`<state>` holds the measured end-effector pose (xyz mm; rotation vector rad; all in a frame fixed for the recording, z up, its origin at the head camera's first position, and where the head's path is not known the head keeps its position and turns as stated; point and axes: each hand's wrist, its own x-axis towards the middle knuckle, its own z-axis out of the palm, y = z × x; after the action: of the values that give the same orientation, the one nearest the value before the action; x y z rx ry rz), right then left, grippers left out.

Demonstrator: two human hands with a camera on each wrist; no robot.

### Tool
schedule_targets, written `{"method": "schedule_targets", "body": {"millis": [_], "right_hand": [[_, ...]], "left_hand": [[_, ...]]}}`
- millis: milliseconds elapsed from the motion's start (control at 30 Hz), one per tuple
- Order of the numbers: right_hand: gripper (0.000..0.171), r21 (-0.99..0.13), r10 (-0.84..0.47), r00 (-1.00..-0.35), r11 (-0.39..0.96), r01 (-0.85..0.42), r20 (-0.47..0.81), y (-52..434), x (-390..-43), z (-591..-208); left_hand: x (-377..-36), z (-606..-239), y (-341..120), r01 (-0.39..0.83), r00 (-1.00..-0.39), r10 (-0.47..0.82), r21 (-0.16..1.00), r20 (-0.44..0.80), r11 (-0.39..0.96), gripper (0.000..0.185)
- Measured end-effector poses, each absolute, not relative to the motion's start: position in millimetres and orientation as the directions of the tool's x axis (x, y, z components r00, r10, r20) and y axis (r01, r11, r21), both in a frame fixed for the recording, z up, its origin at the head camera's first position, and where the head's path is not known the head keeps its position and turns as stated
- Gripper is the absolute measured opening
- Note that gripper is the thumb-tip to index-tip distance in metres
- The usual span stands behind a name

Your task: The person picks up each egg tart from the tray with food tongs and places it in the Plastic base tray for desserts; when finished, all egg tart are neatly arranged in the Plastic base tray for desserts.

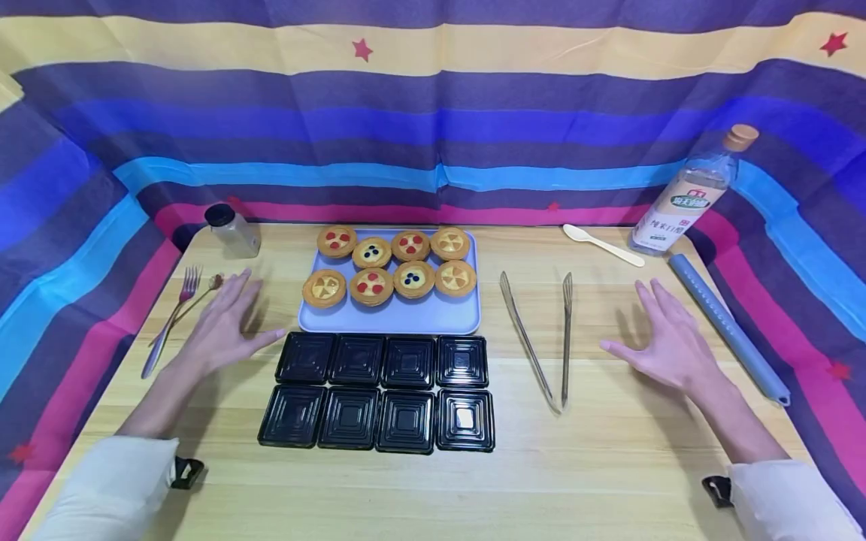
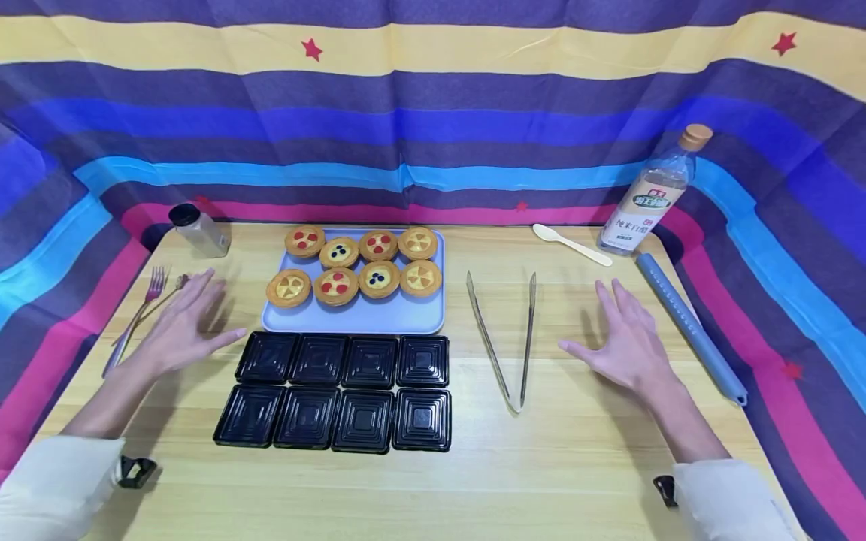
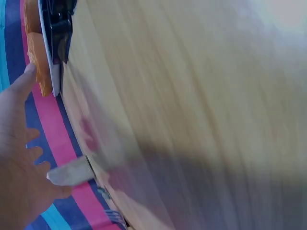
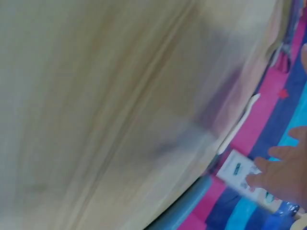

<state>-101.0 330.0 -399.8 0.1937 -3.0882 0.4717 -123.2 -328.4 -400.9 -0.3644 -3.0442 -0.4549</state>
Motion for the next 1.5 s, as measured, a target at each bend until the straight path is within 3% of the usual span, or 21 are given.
{"method": "schedule_targets", "body": {"millis": [233,367,533,733,1000,1233,1500], "right_hand": [[0.114,-0.503,-0.015,-0.995,0.864,0.035,-0.095,295,-95,-387],[0.114,-0.539,0.024,-0.987,0.836,0.106,-0.157,273,-91,-383],[0.113,-0.538,0.05,-0.977,0.829,0.156,-0.206,252,-85,-382],[0.114,-0.51,0.038,-0.971,0.846,0.157,-0.235,234,-82,-381],[0.117,-0.477,0.031,-0.955,0.861,0.175,-0.295,221,-81,-385],[0.093,-0.41,0.043,-0.968,0.9,0.145,-0.249,210,-83,-395],[0.113,-0.395,0.066,-0.949,0.898,0.191,-0.309,201,-87,-398]], "left_hand": [[-129,-404,-318,0.202,-0.979,0.182,0.506,0.09,0.839,0.071],[-132,-407,-310,0.167,-0.984,0.166,0.645,0.062,0.746,0.053],[-137,-409,-301,0.094,-0.991,0.133,0.738,0.006,0.668,0.038],[-141,-411,-293,-0.026,-0.995,0.059,0.787,-0.08,0.617,0.031],[-144,-413,-289,-0.064,-0.997,0.002,0.789,-0.082,0.611,0.028],[-147,-412,-289,-0.139,-0.987,-0.02,0.795,-0.158,0.59,0.034],[-148,-410,-290,-0.153,-0.983,-0.015,0.782,-0.181,0.605,0.034]]}}
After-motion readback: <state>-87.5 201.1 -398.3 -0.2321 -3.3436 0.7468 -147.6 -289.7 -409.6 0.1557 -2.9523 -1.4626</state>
